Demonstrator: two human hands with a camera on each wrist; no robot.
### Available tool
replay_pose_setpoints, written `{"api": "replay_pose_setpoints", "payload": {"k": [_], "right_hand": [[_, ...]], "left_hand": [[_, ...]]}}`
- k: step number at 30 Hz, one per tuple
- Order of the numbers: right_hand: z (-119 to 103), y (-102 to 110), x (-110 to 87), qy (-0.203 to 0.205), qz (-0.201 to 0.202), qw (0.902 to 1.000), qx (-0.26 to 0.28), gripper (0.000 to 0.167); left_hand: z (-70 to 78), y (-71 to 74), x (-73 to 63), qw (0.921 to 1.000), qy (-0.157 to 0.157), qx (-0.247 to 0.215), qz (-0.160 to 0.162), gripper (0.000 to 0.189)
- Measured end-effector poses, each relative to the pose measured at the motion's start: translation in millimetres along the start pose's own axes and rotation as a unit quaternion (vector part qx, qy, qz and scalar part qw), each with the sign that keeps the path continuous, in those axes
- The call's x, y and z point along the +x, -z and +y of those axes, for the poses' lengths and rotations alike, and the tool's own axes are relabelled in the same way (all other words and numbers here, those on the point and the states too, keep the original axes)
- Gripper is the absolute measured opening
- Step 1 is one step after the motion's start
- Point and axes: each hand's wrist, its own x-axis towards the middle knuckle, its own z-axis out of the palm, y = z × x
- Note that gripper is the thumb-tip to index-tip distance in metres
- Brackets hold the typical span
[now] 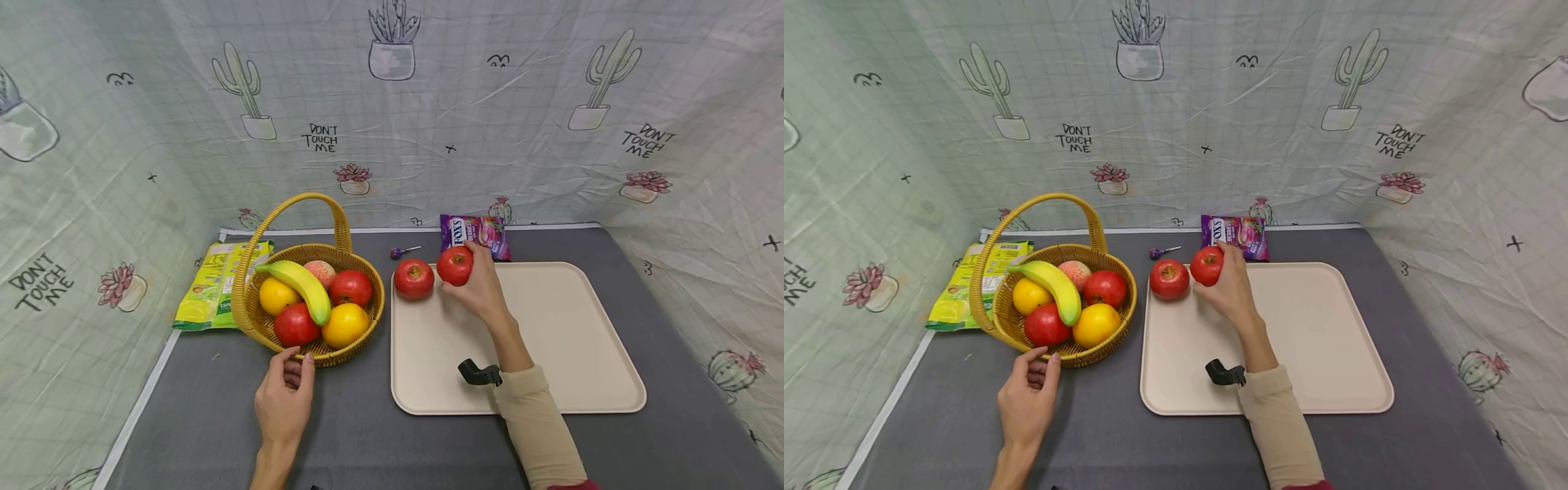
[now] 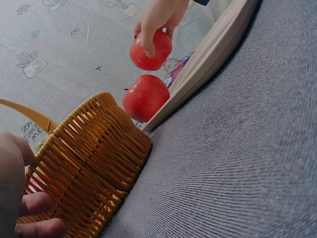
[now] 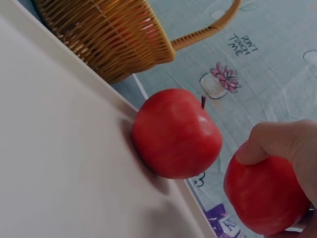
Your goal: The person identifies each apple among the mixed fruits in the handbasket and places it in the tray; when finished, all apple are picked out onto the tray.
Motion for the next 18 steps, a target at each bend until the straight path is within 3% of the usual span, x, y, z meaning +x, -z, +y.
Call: {"api": "replay_pose_setpoints", "payload": {"k": [18], "right_hand": [[23,-9,4.9,-0.046,-0.013,0.9988,-0.007,0.094]], "left_hand": [[1.2,1.3,-0.2,1.0000,0.007,0.001,-0.005,0.022]]}}
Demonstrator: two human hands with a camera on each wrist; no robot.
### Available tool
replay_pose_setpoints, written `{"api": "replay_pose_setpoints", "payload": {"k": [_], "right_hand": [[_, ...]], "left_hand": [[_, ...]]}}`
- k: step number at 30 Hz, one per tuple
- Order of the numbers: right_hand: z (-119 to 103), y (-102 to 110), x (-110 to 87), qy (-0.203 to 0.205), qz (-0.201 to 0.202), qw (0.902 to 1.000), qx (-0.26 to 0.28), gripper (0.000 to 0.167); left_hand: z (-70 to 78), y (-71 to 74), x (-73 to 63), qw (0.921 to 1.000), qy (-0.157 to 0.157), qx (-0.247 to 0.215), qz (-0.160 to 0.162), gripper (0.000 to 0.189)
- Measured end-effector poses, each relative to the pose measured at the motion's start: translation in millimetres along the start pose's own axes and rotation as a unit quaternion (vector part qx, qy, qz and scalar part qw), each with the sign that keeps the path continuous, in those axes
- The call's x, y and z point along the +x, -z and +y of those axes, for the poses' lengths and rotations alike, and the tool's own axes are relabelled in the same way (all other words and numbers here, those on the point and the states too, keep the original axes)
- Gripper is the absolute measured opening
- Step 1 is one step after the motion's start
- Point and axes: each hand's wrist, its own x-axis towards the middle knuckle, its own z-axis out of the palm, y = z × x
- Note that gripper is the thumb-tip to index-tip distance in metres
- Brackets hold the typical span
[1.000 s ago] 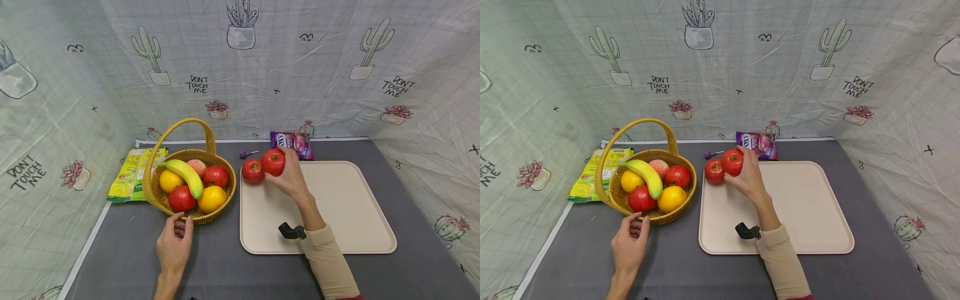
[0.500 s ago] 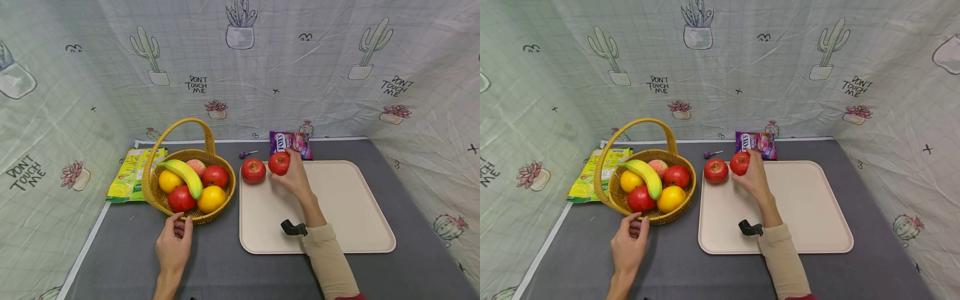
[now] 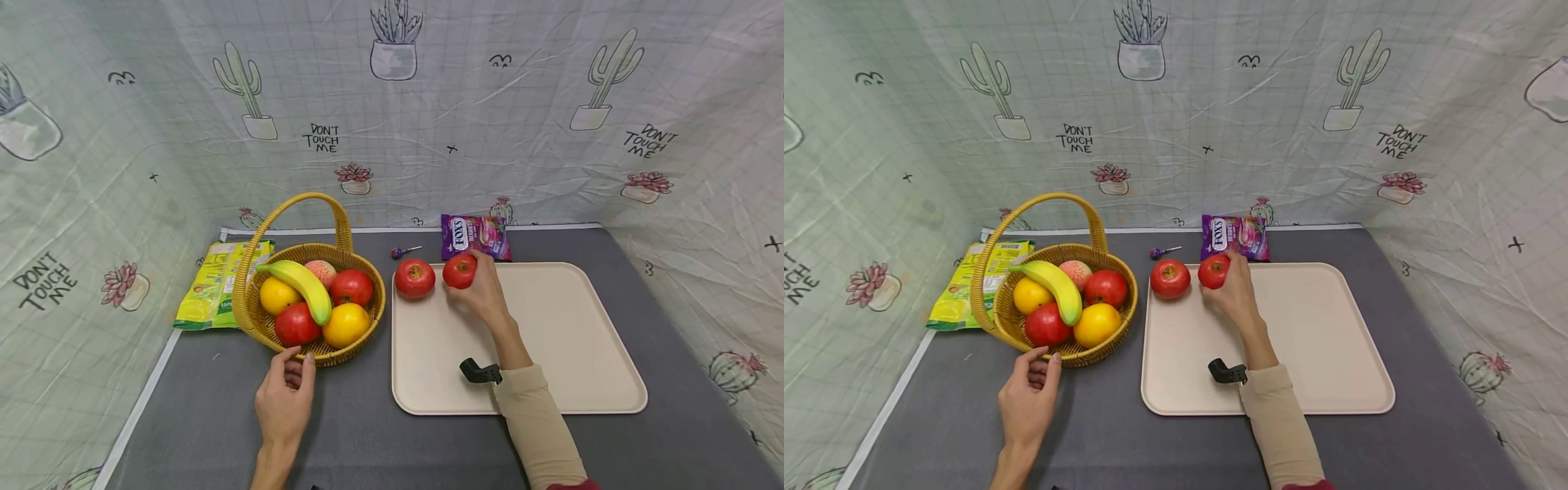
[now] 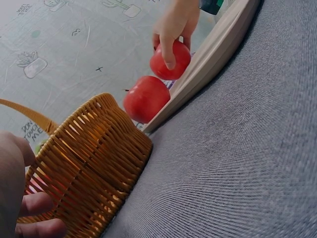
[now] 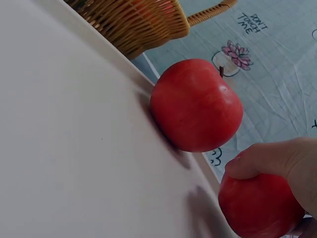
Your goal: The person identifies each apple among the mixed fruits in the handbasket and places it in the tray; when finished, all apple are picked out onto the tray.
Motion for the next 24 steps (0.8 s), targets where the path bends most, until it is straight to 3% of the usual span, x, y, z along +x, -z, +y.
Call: {"api": "replay_pose_setpoints", "payload": {"k": [24], "right_hand": [[10.8,-2.7,1.3,-0.022,-0.024,0.9995,-0.007,0.100]], "left_hand": [[-2.1,-0.1,0.4,1.0000,-0.008,-0.004,0.003,0.021]]}}
